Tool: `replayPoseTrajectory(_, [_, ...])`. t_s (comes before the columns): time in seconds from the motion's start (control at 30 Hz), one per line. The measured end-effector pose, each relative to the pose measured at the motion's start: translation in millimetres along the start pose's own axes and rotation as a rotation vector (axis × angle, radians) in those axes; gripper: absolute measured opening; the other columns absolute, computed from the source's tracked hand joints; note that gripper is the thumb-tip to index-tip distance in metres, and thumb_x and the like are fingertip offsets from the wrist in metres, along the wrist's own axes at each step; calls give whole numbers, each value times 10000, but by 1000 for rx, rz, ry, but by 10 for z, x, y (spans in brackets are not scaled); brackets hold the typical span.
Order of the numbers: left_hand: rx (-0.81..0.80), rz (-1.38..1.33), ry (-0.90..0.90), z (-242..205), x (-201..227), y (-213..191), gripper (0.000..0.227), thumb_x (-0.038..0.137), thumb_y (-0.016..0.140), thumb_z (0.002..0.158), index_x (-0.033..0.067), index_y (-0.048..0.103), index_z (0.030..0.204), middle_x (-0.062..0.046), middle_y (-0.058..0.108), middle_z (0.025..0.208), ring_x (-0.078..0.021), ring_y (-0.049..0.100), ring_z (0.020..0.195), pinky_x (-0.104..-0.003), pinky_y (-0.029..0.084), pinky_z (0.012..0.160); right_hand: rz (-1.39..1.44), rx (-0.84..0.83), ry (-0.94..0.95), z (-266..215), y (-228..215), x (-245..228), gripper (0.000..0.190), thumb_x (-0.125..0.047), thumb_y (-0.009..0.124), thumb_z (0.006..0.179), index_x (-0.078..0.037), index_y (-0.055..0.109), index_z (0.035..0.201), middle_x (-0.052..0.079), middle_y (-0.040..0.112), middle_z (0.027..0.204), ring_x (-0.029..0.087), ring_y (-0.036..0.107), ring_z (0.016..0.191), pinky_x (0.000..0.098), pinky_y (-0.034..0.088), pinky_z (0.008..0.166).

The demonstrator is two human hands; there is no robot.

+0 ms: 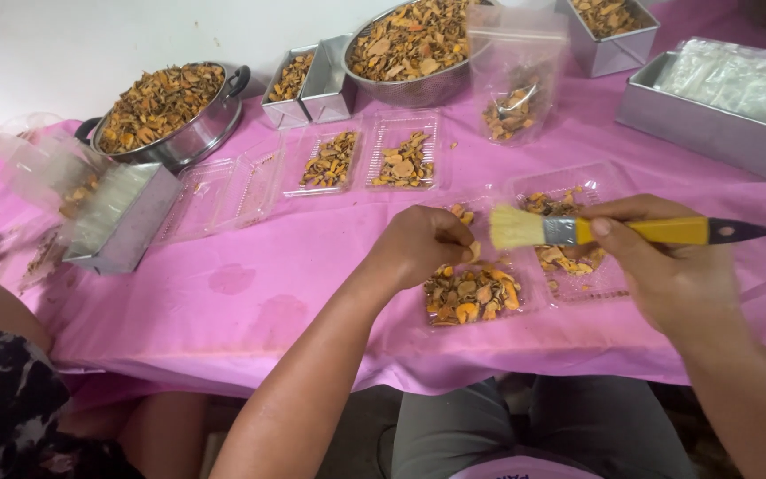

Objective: The person sorts dried tea leaves from plastic trays into small clear plastic bags by hand and then uses a brush to clean off small pieces from the remaining sorted leaves on the trays.

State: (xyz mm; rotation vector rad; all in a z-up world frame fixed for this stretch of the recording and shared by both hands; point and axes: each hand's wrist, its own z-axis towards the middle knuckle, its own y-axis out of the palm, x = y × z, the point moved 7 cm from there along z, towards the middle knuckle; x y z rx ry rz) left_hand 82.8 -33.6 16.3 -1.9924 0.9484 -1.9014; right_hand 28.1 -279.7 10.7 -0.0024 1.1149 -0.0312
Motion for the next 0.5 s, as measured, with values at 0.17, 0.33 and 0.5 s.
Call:
replayPoseTrajectory(0.17, [68,-347,-61,27,-166,6,154,-38,788,807,47,769,933,-85,781,860,-169,743,811,-293,625,824,-163,-65,24,-121,199,125,202,-94,668,930,3,752,1087,157,789,897,229,795,748,298,641,695])
replayPoseTrajectory(0.33, [128,-530,-38,111,-436,-56,142,-56,799,817,4,757,940,-148,787,870,-230,760,821,-321,631,829,-106,-50,61,-147,197,198,209,-81,693,902,19,763,1072,160,791,892,236,797,752,313,687,708])
replayPoseTrajectory(0.5, [106,-569,-67,44,-389,76,184,-121,734,858,-5,756,998,-154,787,933,-221,745,798,-315,635,776,-415,-99,78,-101,300,124,218,-157,681,916,-100,775,1104,50,831,780,111,578,423,235,375,301])
